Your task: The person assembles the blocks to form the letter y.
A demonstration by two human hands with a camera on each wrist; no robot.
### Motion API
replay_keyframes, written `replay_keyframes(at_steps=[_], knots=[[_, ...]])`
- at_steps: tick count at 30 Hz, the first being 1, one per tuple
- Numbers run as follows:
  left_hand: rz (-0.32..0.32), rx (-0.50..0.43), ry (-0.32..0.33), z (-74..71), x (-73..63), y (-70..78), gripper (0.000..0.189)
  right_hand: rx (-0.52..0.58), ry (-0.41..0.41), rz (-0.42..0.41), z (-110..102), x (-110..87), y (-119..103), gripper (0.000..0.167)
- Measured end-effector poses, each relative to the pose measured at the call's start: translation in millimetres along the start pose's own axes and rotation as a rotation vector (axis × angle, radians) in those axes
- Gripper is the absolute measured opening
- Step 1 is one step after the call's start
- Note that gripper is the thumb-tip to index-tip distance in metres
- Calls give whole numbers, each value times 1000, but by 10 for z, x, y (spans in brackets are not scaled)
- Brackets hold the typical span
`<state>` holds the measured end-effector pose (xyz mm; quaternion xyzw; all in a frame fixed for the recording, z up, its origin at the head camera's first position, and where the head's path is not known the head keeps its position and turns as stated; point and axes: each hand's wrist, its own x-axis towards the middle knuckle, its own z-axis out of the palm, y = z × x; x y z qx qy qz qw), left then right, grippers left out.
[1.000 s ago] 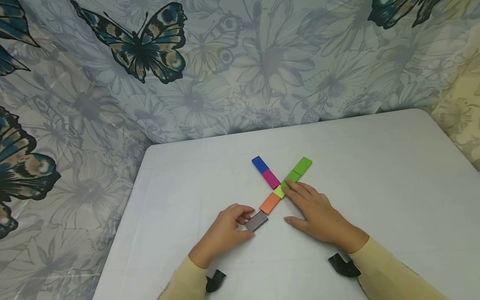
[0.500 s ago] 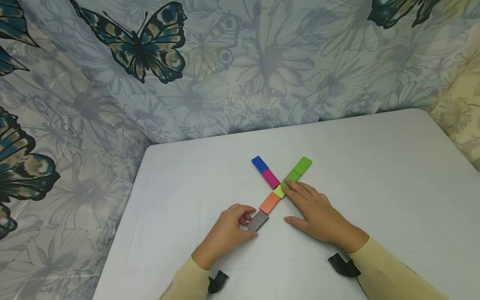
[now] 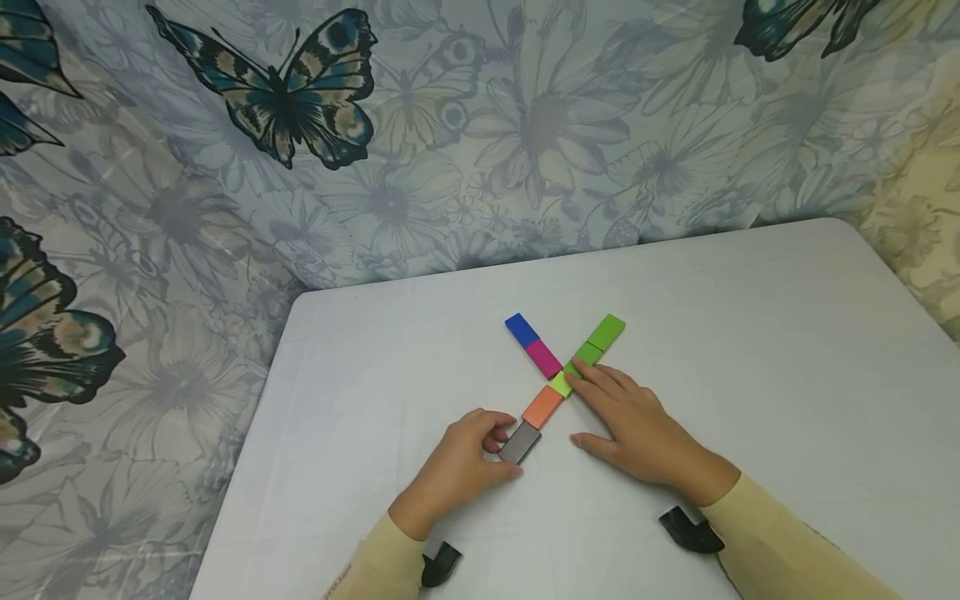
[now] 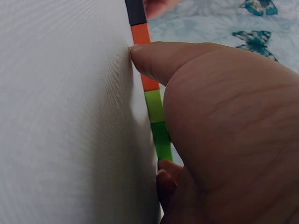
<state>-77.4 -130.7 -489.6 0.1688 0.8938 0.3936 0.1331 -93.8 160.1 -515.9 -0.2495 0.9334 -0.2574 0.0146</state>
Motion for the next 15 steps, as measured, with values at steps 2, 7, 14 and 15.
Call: replay_keyframes(at_steps=[2, 7, 14, 15], knots=[[-5, -1, 3, 5, 5, 7, 53, 0, 1, -5, 3, 6, 17, 84], [-19, 12, 17, -7, 24, -13, 48, -4, 9, -9, 38, 6, 42, 84], [-50, 1, 54, -124, 89, -60, 46, 7, 45, 18, 53, -23, 62, 81], [-48, 6, 58, -147, 104, -71, 46, 15, 50, 26, 44, -28, 66, 80]])
